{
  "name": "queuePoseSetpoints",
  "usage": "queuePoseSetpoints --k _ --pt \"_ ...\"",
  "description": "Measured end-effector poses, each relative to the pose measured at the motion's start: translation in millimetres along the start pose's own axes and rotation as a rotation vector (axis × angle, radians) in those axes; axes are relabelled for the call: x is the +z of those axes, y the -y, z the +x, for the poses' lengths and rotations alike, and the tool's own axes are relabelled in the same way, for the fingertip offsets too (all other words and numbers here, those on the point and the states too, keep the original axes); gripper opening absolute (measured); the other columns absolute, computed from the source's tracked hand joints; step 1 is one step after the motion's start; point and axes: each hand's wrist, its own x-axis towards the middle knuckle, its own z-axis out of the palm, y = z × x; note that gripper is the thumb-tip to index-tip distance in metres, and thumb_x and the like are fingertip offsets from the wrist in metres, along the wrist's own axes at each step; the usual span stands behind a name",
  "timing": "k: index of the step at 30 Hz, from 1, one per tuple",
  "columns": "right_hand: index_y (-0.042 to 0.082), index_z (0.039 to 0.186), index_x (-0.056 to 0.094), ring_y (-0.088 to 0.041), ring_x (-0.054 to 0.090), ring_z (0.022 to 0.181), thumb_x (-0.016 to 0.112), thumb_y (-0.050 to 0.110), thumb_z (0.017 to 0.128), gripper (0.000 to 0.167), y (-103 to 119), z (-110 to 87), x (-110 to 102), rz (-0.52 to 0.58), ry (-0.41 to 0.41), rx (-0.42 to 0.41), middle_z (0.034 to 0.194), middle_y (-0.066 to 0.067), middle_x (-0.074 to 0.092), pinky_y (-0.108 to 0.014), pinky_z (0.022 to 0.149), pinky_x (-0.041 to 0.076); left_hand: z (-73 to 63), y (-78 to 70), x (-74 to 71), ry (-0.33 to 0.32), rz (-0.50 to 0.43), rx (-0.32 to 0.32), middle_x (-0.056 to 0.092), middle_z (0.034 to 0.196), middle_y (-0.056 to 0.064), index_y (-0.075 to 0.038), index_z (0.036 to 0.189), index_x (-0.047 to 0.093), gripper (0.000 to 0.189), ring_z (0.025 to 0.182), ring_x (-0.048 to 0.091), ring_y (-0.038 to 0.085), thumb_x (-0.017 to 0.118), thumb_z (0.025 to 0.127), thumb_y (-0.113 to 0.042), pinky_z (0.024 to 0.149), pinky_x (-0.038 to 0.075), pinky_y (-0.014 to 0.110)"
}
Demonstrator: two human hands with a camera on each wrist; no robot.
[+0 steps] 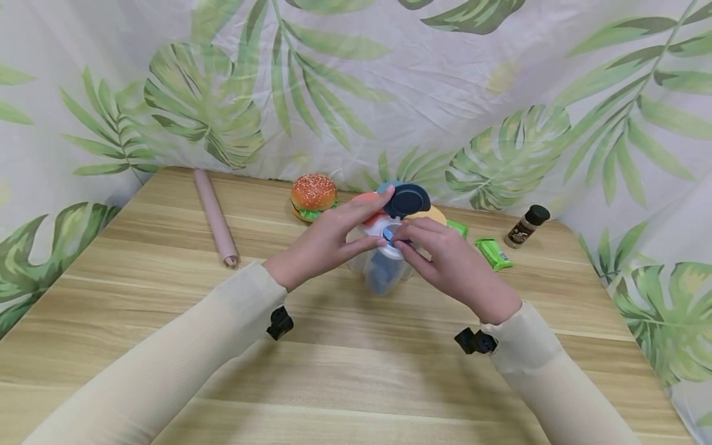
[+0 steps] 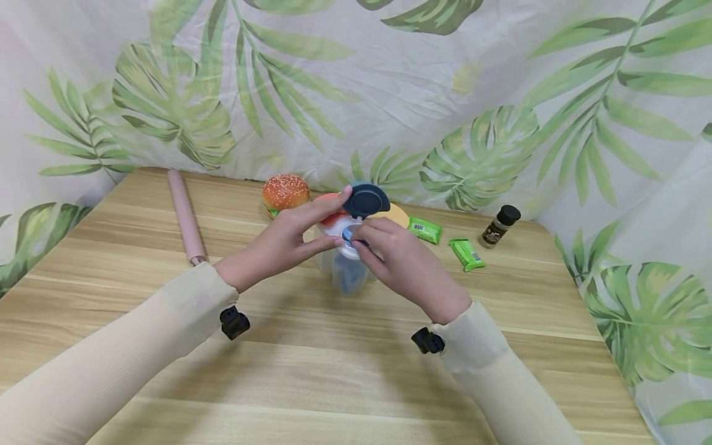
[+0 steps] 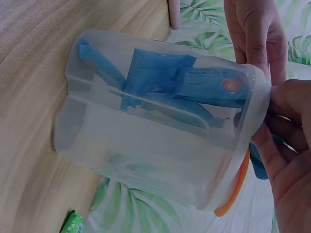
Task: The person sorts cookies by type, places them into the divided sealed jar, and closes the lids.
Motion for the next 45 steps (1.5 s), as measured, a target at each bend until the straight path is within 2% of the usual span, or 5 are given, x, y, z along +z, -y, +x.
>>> queuePoseSetpoints --k 18,25,32,38,45 --pt "0.008 0.119 0.076 -0.02 0.068 0.114 0.069 0.017 0.103 0.02 2.5 -2.5 -1.5 -0.055 0.062 -0.004 0.119 -0.004 0.075 -0.038 0.096 0.06 -0.7 -0.2 0.9 -0.009 -0.005 0.01 0.039 0.17 0.003 -0.016 0.166 0.032 0.082 0.156 0.041 0.028 0.076 0.097 -0.023 0.126 0.04 0.042" --pt "0.006 0.12 0.076 -0.024 0.069 0.119 0.07 0.007 0.1 0.021 -2.2 -6.7 -2.1 0.081 -0.002 -0.011 0.123 -0.007 0.074 -0.041 0.093 0.061 -1.0 0.7 0.7 -0.007 -0.01 0.008 0.039 0.17 0.003 -0.016 0.166 0.032 0.081 0.156 0.041 0.031 0.076 0.098 -0.022 0.127 0.039 0.044" --pt "0.0 0.106 0.077 -0.013 0.071 0.1 0.07 -0.008 0.095 0.016 -16.0 -10.7 -1.1 0.211 -0.245 0.024 0.108 -0.011 0.077 -0.014 0.087 0.058 -0.7 0.4 0.5 -0.006 -0.004 0.006 0.039 0.17 0.003 -0.016 0.166 0.032 0.081 0.156 0.041 0.027 0.075 0.098 -0.024 0.127 0.038 0.042" --pt "-0.008 0.105 0.074 0.001 0.066 0.091 0.068 -0.005 0.098 0.01 -27.4 -9.8 -1.0 0.246 -0.466 0.187 0.103 -0.02 0.075 -0.008 0.08 0.055 0.0 -0.4 -1.4 0.005 -0.019 -0.002 0.039 0.169 0.002 -0.017 0.166 0.032 0.082 0.156 0.041 0.025 0.076 0.097 -0.024 0.127 0.038 0.042" --pt "-0.01 0.123 0.068 -0.006 0.074 0.09 0.06 0.01 0.107 0.026 -34.5 1.0 0.9 0.587 -0.425 0.452 0.108 -0.007 0.076 -0.017 0.082 0.062 1.3 -1.4 -2.5 0.005 -0.034 -0.012 0.043 0.168 0.004 -0.017 0.166 0.033 0.082 0.152 0.047 0.024 0.077 0.097 -0.024 0.124 0.043 0.04"
